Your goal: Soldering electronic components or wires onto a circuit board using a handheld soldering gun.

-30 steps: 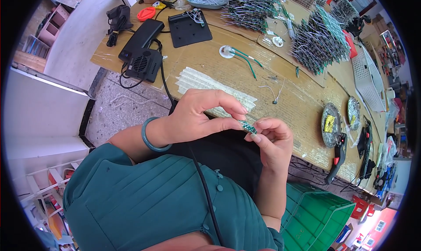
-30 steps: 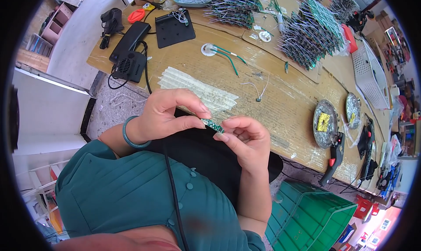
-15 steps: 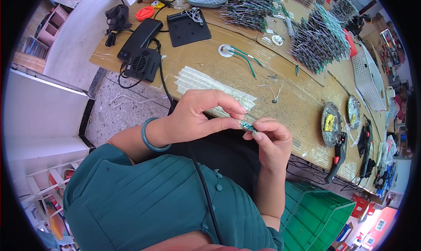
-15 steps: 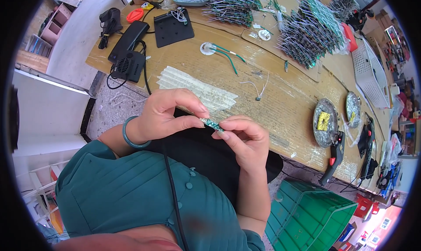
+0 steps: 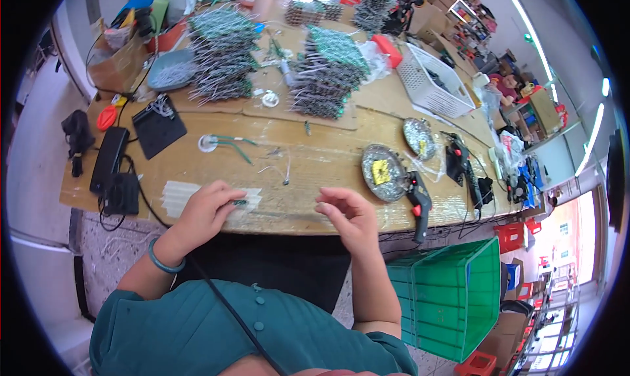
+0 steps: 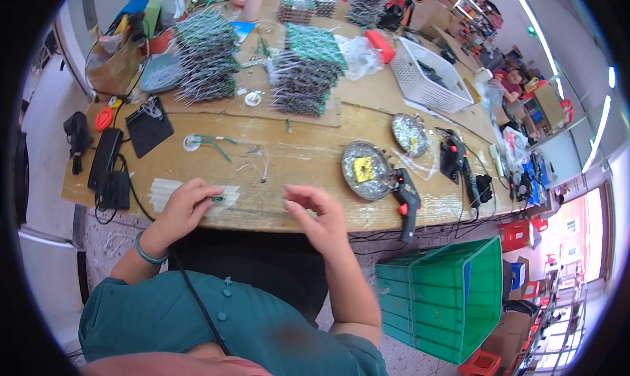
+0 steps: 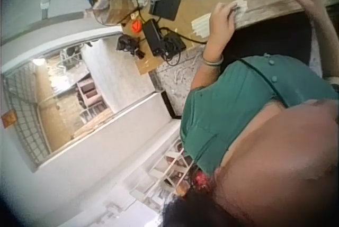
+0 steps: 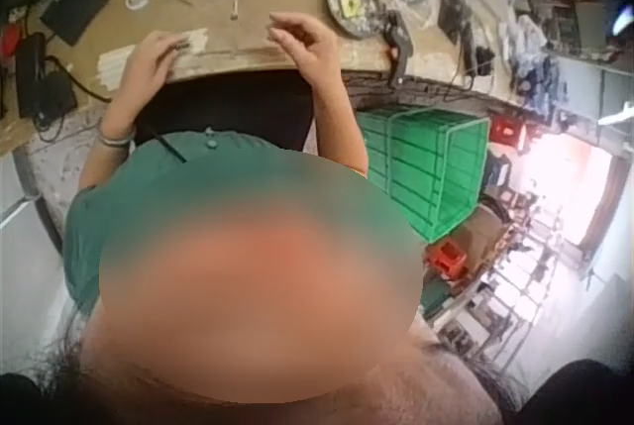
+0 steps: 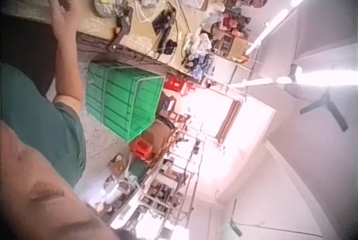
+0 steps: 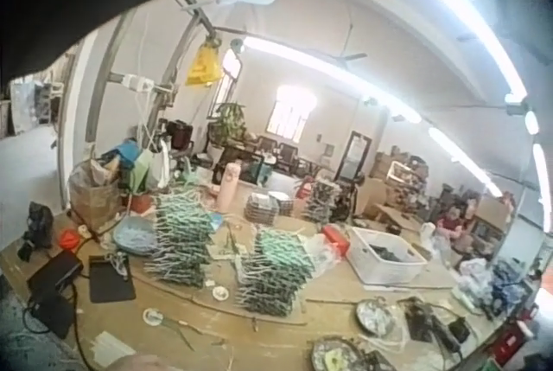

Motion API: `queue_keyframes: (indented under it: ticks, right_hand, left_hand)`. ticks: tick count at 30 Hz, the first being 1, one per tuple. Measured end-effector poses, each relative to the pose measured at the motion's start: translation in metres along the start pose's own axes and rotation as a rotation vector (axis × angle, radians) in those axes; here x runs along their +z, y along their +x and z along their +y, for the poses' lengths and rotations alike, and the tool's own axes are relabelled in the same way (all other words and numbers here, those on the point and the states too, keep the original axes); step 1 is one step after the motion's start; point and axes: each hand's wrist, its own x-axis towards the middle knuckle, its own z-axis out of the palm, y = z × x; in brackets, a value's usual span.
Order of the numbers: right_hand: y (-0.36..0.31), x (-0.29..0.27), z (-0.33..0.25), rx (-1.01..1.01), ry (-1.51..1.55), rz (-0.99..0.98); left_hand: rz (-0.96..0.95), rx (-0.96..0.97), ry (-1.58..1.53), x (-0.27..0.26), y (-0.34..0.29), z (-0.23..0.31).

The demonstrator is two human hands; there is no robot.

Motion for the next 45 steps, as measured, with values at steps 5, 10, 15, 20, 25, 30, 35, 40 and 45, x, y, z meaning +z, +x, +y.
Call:
queue_keyframes:
  ticks: [5, 10, 15, 20, 25, 30, 35, 40, 45]
  right_hand:
    - [0.056, -0.084, -0.018, -0.108, -0.552, 0.158]
    - [0.17, -0.208, 0.01, -0.224, -1.201, 0.424]
    - [0.258, -0.309, 0.035, -0.171, -1.462, 0.67]
    - [0.298, -0.35, 0.054, -0.043, -1.488, 0.646]
    - [0.313, -0.339, 0.039, 0.307, -1.605, 0.491]
    - [0.325, -0.345, 0.014, 0.415, -1.477, 0.342]
    - [0.348, -0.364, 0.007, 0.506, -0.848, 0.469]
    - [0.373, -0.43, 0.077, 0.118, -1.412, 0.482]
    - [0.395, -0.436, 0.093, 0.544, -1.128, 0.363]
  left_hand:
    - [-0.019, -0.083, -0.062, -0.002, 0.005, -0.015]
    - [-0.008, -0.138, -0.053, 0.0, 0.013, -0.013]
    - [0.036, -0.177, -0.056, 0.001, 0.022, -0.018]
    - [0.083, -0.271, -0.104, -0.001, 0.017, -0.029]
    - [0.136, -0.333, -0.159, 0.004, 0.013, -0.045]
    - [0.152, -0.412, -0.182, 0.006, 0.012, -0.051]
    - [0.174, -0.461, -0.196, 0.004, 0.016, -0.043]
    - [0.175, -0.413, -0.167, 0.004, 0.022, -0.046]
    - [0.207, -0.471, -0.191, 0.007, 0.015, -0.041]
